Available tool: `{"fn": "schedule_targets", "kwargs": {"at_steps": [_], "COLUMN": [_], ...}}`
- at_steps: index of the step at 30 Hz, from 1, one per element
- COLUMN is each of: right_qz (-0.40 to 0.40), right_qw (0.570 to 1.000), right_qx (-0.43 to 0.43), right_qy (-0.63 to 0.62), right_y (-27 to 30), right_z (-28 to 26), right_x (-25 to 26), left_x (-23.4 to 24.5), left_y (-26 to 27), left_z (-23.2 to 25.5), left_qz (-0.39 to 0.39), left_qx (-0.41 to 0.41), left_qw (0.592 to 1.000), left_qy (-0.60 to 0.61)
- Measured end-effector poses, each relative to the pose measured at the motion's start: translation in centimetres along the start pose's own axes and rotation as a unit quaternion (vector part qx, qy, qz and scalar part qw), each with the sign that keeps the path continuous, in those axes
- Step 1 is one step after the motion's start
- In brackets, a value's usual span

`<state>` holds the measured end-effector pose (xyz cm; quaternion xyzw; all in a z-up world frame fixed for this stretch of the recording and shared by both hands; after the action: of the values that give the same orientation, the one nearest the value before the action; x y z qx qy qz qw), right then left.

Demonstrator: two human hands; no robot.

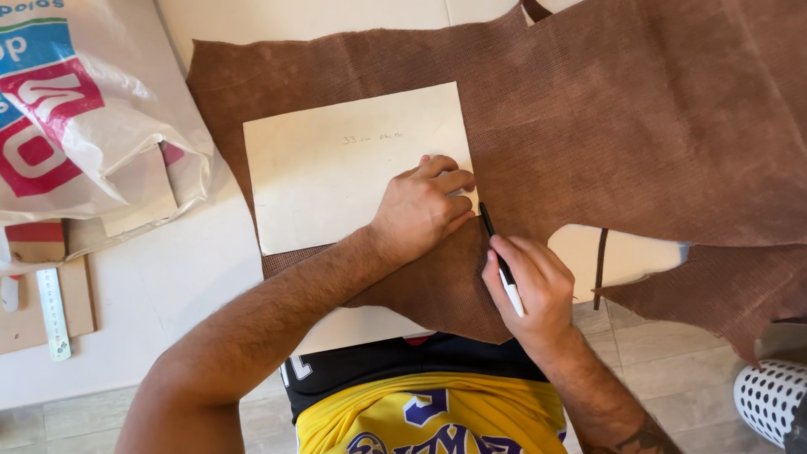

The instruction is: The person marks a piece of leather using a pen and a paper template, and then cuts the leather along the marked lines using shears.

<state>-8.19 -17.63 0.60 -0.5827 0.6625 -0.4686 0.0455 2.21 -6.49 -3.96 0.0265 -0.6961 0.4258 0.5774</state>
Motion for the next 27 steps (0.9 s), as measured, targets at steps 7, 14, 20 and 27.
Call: {"fn": "schedule_targets", "kwargs": {"at_steps": [7, 14, 20, 27], "right_qz": [-0.023, -0.034, -0.044, -0.029], "right_qw": [0.999, 0.999, 0.998, 0.999], "right_qx": [-0.031, -0.030, -0.050, -0.024], "right_qy": [-0.011, -0.001, -0.009, 0.030], "right_y": [1.4, -1.1, -0.9, -2.1], "right_z": [0.3, 1.3, 1.1, 2.9], "right_x": [0.4, -0.3, -0.3, -1.7], "left_x": [0.4, 0.2, 0.1, -1.2], "left_y": [-0.2, -0.2, -0.3, -0.2], "left_z": [0.1, 0.0, -0.4, -0.6], "left_qz": [0.010, -0.001, 0.005, -0.061], "left_qx": [0.000, 0.000, 0.006, 0.027], "left_qw": [1.000, 1.000, 1.000, 0.997], "left_qy": [0.001, -0.003, 0.014, -0.046]}}
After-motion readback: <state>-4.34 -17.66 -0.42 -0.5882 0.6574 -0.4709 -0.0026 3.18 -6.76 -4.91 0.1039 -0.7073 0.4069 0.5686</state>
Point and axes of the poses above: each hand's wrist, its own y-axis away from the middle knuckle, its own x-axis out of the back of the hand, z = x × y, the point moved 8 cm from there along -y, towards the middle knuckle, and after that the axes turned 13 degrees about -y, right-handed, at the moved point
